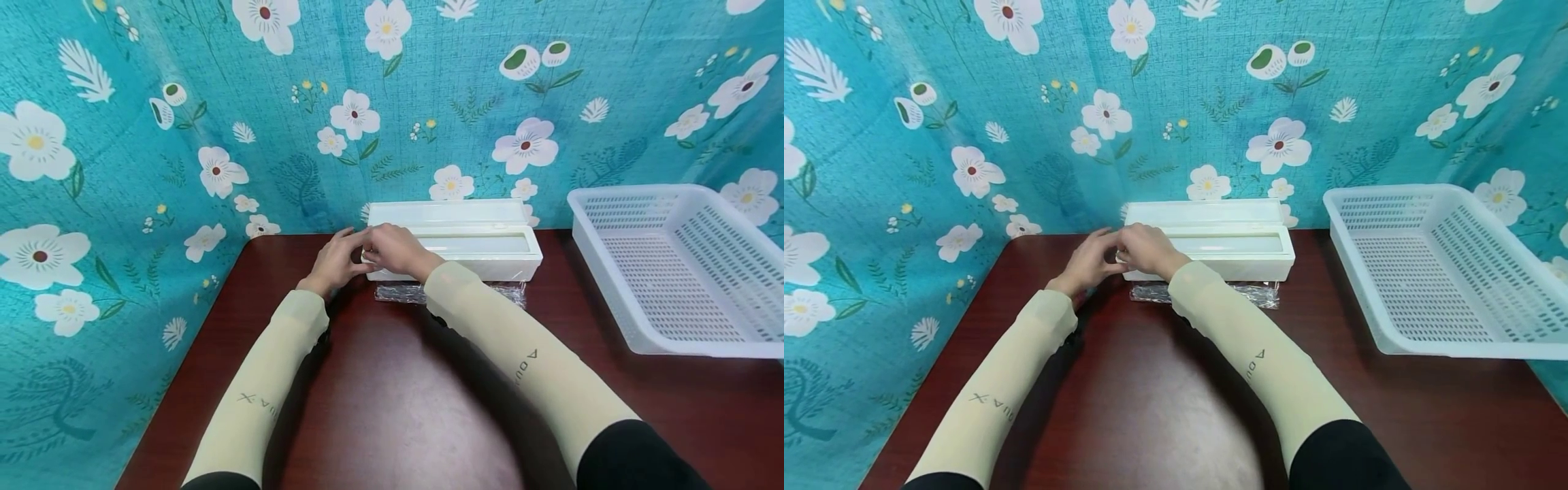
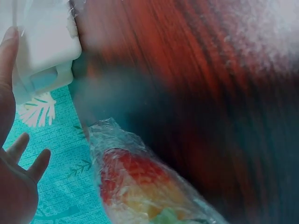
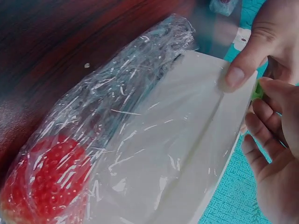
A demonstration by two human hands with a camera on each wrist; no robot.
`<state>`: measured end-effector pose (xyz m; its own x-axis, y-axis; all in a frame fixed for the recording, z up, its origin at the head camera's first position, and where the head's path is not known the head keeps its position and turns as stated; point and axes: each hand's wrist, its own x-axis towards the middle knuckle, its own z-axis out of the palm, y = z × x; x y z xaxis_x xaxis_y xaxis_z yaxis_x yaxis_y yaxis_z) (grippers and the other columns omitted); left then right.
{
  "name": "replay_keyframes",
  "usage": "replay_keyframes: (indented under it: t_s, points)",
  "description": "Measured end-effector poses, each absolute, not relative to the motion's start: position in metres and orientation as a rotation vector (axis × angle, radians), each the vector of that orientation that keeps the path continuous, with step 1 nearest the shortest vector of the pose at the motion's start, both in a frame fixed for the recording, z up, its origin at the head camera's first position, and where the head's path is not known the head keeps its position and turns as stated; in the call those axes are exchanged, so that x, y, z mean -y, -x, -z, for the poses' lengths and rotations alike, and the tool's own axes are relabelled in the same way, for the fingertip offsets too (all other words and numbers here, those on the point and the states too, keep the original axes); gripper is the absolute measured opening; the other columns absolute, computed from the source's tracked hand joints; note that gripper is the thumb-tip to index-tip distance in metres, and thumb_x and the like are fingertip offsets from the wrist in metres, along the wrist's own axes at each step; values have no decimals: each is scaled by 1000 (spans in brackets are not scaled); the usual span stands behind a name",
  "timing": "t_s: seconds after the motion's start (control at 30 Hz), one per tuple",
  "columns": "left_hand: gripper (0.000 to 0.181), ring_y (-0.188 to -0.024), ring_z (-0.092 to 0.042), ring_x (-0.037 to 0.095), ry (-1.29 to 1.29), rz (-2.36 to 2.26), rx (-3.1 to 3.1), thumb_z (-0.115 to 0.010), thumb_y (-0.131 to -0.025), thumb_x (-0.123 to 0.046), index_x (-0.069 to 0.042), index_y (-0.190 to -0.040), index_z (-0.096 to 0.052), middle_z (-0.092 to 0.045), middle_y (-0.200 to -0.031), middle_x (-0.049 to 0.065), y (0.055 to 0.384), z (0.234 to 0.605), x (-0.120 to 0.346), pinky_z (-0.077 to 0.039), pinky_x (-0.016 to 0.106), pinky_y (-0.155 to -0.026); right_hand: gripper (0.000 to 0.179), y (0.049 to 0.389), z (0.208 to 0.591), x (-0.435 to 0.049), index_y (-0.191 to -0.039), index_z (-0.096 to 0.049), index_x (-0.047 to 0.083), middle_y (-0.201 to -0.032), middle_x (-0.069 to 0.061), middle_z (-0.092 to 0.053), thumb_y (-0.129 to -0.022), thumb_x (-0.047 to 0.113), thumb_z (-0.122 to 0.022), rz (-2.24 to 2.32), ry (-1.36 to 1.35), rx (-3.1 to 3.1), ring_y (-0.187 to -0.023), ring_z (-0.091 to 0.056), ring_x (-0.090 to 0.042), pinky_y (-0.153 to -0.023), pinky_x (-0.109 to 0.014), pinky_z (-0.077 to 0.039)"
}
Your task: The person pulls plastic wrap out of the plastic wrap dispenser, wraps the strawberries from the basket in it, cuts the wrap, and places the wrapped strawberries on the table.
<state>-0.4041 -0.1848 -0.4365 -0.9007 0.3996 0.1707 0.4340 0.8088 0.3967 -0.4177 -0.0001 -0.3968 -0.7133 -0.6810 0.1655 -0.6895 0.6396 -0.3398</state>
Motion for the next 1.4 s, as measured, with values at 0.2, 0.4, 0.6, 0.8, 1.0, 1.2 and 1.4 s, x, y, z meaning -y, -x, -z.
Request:
replay_keyframes:
  t_s: [0.2, 0.4, 0.6, 0.8, 1.0, 1.2, 1.4]
  points:
    - [74, -151, -28, 37, 686, 593, 2838, -80, -88, -46, -30, -153, -49, -48, -157, 0, 405, 439, 184, -47, 61, -101, 35, 423, 397, -2, -63, -56, 15, -62, 3, -48, -96, 7, -65, -659, -1221, 2780, -62, -44, -15, -61, -29, -38]
    - [67, -146, -39, 29, 725, 535, 2773, -81, -86, -45, -29, -147, -57, -56, -150, -2, 408, 440, 184, -36, 55, -114, 37, 428, 393, -3, -61, -55, 15, -60, 4, -45, -95, 7, -67, -677, -1284, 2759, -61, -42, -14, -61, -27, -36]
    - [66, -136, -49, 28, 711, 555, 2794, -81, -86, -46, -30, -146, -58, -54, -151, -6, 406, 437, 184, -45, 52, -105, 35, 430, 390, -4, -63, -56, 14, -61, 2, -46, -96, 8, -68, -668, -1309, 2785, -60, -42, -14, -59, -27, -35]
    - [69, -122, -54, 27, 660, 528, 2868, -78, -87, -51, -29, -148, -56, -51, -154, -6, 403, 434, 181, -52, 48, -90, 27, 431, 387, -6, -69, -66, 9, -62, 1, -54, -96, 7, -68, -636, -1340, 2832, -58, -46, -13, -57, -27, -38]
    - [72, -120, -54, 25, 622, 471, 2889, -77, -86, -56, -30, -149, -55, -53, -152, -6, 403, 432, 179, -52, 45, -89, 29, 431, 387, -9, -68, -64, 10, -60, 1, -50, -97, 7, -66, -630, -1371, 2833, -55, -42, -13, -57, -27, -37]
    - [75, -118, -55, 24, 603, 470, 2906, -77, -85, -57, -30, -151, -52, -52, -153, -6, 402, 433, 178, -53, 42, -86, 25, 432, 390, -14, -73, -70, 5, -59, 2, -52, -97, 6, -66, -659, -1404, 2813, -55, -44, -11, -57, -26, -37]
    - [78, -122, -55, 27, 603, 436, 2911, -75, -86, -59, -25, -152, -51, -49, -155, -5, 400, 433, 179, -54, 44, -85, 25, 432, 389, -19, -73, -70, 6, -61, 1, -53, -97, 6, -66, -657, -1423, 2805, -57, -43, -13, -60, -28, -38]
